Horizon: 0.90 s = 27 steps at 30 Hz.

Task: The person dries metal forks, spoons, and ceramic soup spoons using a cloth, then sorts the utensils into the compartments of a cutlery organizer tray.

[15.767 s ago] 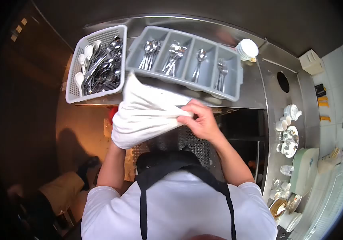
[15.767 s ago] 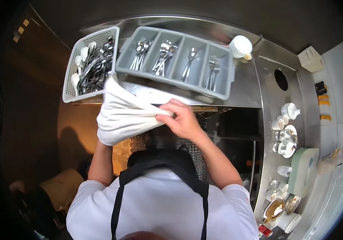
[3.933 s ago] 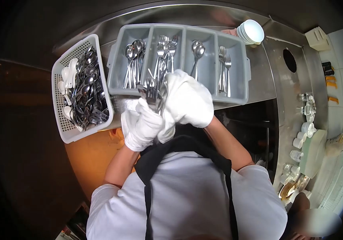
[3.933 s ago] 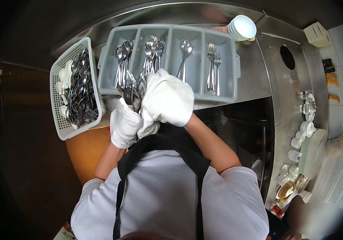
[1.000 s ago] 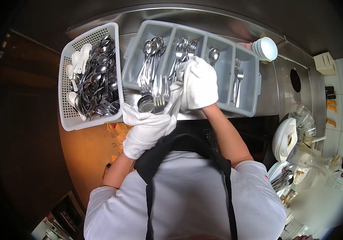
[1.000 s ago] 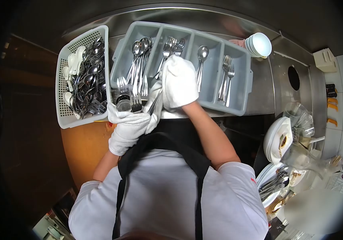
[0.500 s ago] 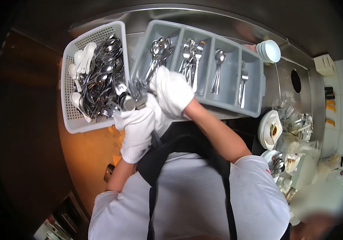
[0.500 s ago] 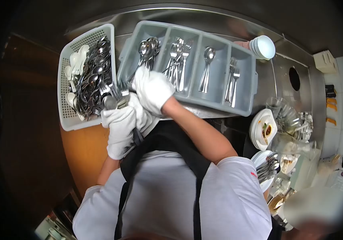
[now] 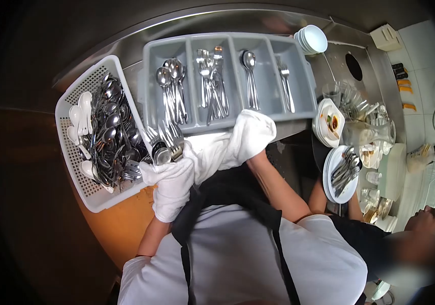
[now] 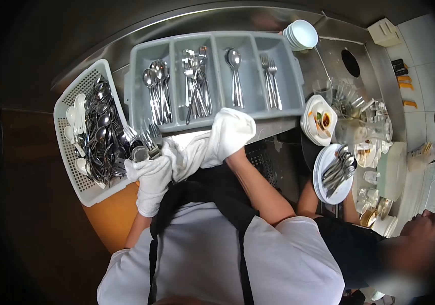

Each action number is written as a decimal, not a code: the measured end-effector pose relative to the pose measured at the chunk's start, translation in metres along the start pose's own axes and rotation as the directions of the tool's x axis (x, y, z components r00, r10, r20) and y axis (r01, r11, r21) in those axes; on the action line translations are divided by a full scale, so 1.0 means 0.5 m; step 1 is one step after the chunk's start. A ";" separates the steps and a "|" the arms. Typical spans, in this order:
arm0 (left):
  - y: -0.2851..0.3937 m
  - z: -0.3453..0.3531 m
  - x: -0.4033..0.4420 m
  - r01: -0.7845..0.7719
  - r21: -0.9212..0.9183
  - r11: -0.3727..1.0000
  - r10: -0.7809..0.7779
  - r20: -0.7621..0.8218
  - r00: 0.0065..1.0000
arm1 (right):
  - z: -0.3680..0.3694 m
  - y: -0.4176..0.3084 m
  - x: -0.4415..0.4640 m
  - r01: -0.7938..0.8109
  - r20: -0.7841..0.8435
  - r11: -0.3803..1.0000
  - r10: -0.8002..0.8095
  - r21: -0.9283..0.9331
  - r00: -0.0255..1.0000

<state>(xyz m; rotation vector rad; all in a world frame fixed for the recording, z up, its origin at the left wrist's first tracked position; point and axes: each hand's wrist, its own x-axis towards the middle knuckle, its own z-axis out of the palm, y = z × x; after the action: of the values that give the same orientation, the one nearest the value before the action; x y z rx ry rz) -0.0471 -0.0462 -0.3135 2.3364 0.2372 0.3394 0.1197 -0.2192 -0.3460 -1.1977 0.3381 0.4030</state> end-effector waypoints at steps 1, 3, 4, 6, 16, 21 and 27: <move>0.001 -0.002 0.004 -0.006 0.004 1.000 0.006 0.007 1.000 | -0.007 0.002 0.021 -0.009 0.047 0.999 0.011 -0.052 0.999; 0.004 0.001 0.010 -0.021 0.019 1.000 0.020 0.024 1.000 | -0.011 0.002 0.054 -0.016 0.096 0.994 0.026 -0.105 0.995; 0.007 -0.001 0.012 -0.028 0.027 0.999 0.027 0.029 0.999 | -0.010 0.001 0.061 -0.013 0.108 0.994 0.025 -0.109 0.994; 0.012 -0.007 0.013 -0.044 0.058 0.997 0.041 0.047 0.998 | 0.001 0.002 0.076 -0.018 0.130 0.994 0.033 -0.112 0.991; 0.129 -0.021 0.090 -0.274 0.936 0.222 -0.194 0.318 0.928 | -0.022 0.007 0.026 -0.045 0.722 0.985 0.153 -0.167 0.674; 0.068 -0.022 0.116 -0.424 0.741 -0.521 0.135 0.562 0.816 | 0.087 -0.163 -0.018 0.693 0.879 0.639 -0.054 -0.333 0.473; 0.064 0.013 0.107 -0.276 0.397 0.875 0.223 0.176 0.959 | 0.155 -0.167 -0.028 0.680 0.773 0.509 -0.044 -0.528 0.633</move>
<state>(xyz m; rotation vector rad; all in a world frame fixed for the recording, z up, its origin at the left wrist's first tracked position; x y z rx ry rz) 0.0080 -0.0587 -0.2862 2.8135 -0.0669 0.2862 0.1499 -0.1736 -0.2449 -1.8447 -0.9095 0.5770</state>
